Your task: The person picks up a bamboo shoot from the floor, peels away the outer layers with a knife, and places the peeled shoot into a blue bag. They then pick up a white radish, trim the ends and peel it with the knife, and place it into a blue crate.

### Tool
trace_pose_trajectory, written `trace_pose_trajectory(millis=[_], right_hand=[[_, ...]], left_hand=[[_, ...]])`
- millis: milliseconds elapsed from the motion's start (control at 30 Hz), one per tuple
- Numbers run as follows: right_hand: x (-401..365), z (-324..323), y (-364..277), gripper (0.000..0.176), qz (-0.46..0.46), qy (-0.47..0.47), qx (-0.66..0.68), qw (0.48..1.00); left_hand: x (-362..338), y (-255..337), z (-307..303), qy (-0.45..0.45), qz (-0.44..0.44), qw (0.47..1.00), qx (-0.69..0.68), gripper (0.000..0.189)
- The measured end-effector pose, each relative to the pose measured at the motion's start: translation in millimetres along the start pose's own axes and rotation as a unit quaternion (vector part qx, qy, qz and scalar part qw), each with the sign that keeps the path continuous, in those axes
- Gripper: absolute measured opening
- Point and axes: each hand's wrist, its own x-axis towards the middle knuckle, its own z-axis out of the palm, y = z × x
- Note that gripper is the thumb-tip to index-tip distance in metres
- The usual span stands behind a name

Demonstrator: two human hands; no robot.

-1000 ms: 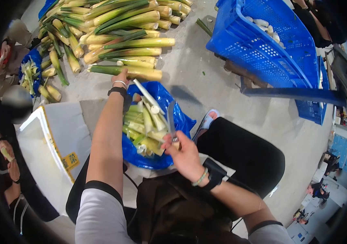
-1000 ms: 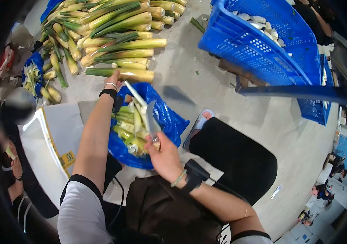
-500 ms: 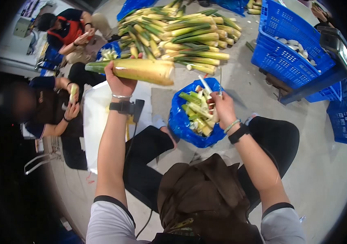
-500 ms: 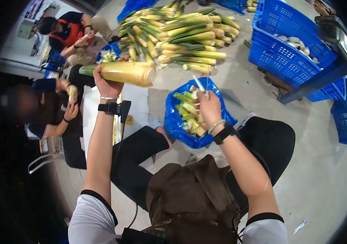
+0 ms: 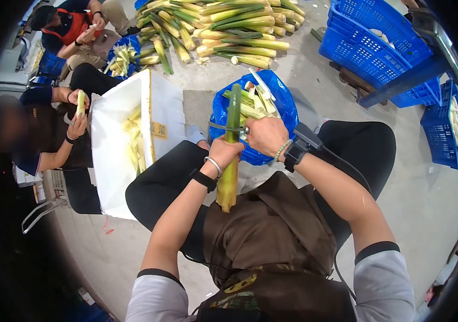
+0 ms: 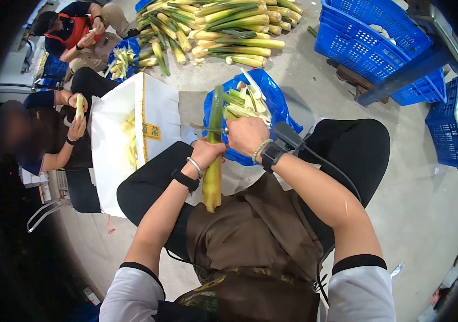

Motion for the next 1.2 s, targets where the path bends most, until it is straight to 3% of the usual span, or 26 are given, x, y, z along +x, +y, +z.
trace_pose_trajectory(millis=[133,367,667,700,800,833,900,967,1067,1100,1200], right_hand=[[10,12,-1,0.019,0.046,-0.045,-0.006,0.998],[32,63,12,0.019,0.125,-0.006,0.051,0.991],[27,104,28,0.021,0.157,-0.102,0.062,0.980],[24,102,27,0.021,0.168,-0.107,0.070,0.977],[23,98,16,0.020,0.221,-0.100,0.070,0.968],[22,98,14,0.020,0.239,-0.098,0.063,0.964],[11,102,31,0.021,0.212,-0.073,0.100,0.969],[5,102,44,0.024,0.196,-0.097,0.108,0.970],[-1,107,37,0.026,0.245,-0.112,0.103,0.958],[3,116,33,0.026,0.270,-0.112,0.106,0.950],[13,114,30,0.029,0.266,-0.178,0.095,0.943]], left_hand=[[17,-16,2,-0.021,0.013,0.997,0.078,0.024],[31,-16,-3,-0.051,-0.043,0.997,-0.039,0.016],[35,-37,9,-0.020,-0.117,0.992,-0.031,0.014],[40,-48,8,-0.035,-0.103,0.994,-0.010,0.014],[45,-54,4,0.020,0.011,0.971,0.237,0.015],[43,-49,4,0.020,0.033,0.969,0.246,0.013],[33,-31,10,-0.061,-0.073,0.994,0.055,0.012],[31,-29,18,-0.135,-0.192,0.968,-0.088,0.011],[34,-42,25,-0.070,-0.146,0.986,0.030,0.010],[54,-76,23,-0.023,-0.057,0.990,0.125,0.009],[44,-56,17,-0.038,-0.103,0.991,0.077,0.011]])
